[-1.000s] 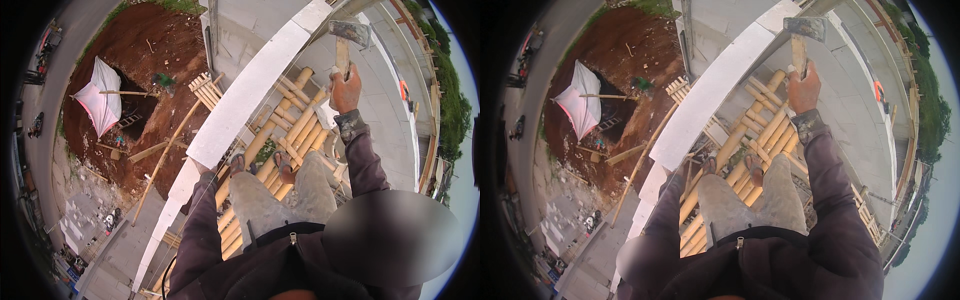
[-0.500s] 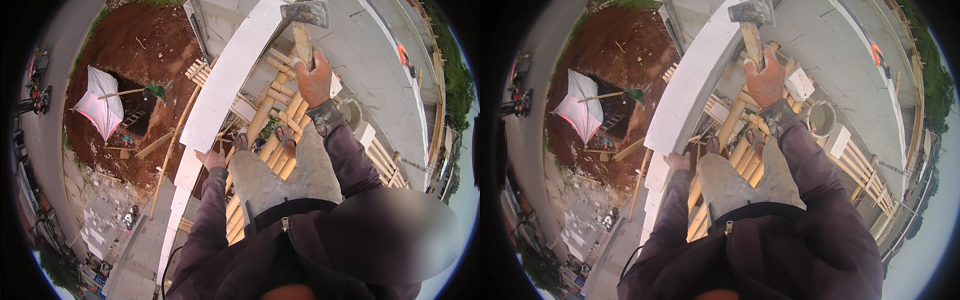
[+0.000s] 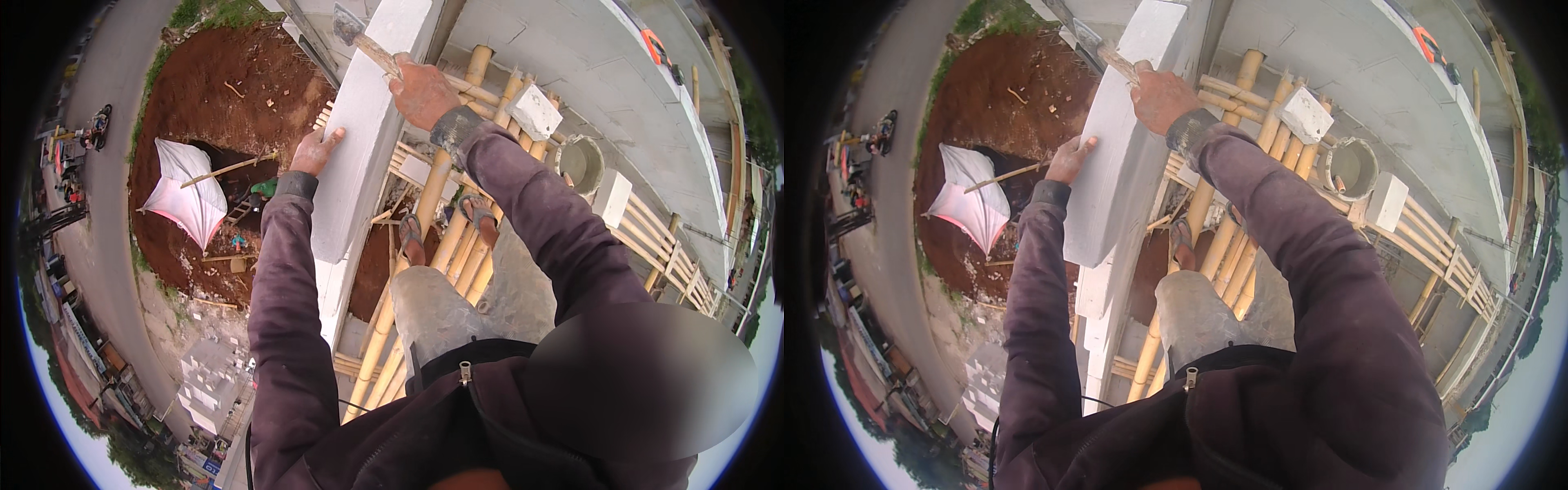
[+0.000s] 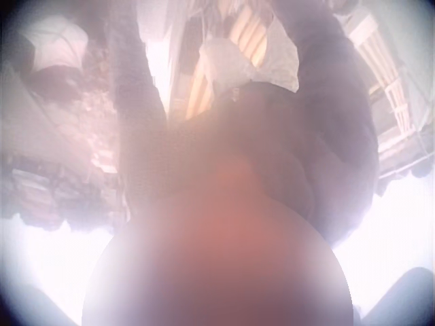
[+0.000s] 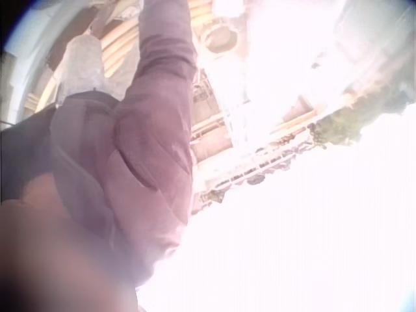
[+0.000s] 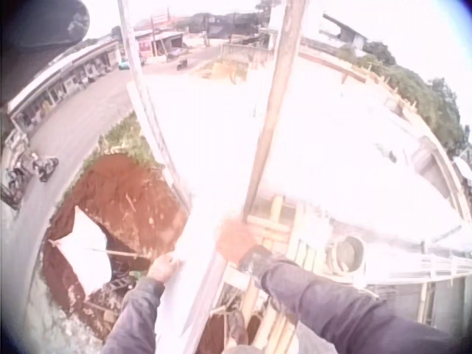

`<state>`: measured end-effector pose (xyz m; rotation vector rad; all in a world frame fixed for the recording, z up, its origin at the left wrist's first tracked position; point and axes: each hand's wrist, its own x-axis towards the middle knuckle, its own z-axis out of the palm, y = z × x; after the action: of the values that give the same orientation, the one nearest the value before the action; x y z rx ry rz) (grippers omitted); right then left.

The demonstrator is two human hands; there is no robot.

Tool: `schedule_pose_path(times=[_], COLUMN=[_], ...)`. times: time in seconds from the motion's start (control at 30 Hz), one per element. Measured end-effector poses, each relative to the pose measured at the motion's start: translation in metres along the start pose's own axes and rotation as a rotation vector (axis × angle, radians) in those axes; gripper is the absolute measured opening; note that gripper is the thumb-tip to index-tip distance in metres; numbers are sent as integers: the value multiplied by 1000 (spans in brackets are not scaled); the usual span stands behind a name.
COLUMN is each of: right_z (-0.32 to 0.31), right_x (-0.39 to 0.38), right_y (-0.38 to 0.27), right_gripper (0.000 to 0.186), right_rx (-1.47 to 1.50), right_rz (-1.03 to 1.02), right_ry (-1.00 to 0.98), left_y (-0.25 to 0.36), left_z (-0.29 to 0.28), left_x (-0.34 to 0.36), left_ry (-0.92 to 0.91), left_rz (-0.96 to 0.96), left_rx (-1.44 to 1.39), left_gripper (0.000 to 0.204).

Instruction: The person places a white concrete block onto a bamboo scaffold, adjusts its position, and uses a hammer to tap it into place. They then measure the wall with a tape measure and hammer a nail into the block.

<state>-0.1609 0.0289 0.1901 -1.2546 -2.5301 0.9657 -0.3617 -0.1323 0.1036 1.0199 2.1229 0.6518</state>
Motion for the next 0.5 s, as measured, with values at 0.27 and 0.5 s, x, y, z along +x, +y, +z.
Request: schedule_pose_path(times=[0.27,0.5], right_z=[-8,-48], right_x=[-22,-58], right_y=[-2,24], right_gripper=[29,36], right_rx=[154,337], right_rz=[85,74], right_ry=[-98,-59], left_y=[-5,-20], left_z=[11,15], left_x=[25,33], left_ry=[-174,-119], left_rz=[-32,-105], left_rx=[-58,-29], left_gripper=[58,57])
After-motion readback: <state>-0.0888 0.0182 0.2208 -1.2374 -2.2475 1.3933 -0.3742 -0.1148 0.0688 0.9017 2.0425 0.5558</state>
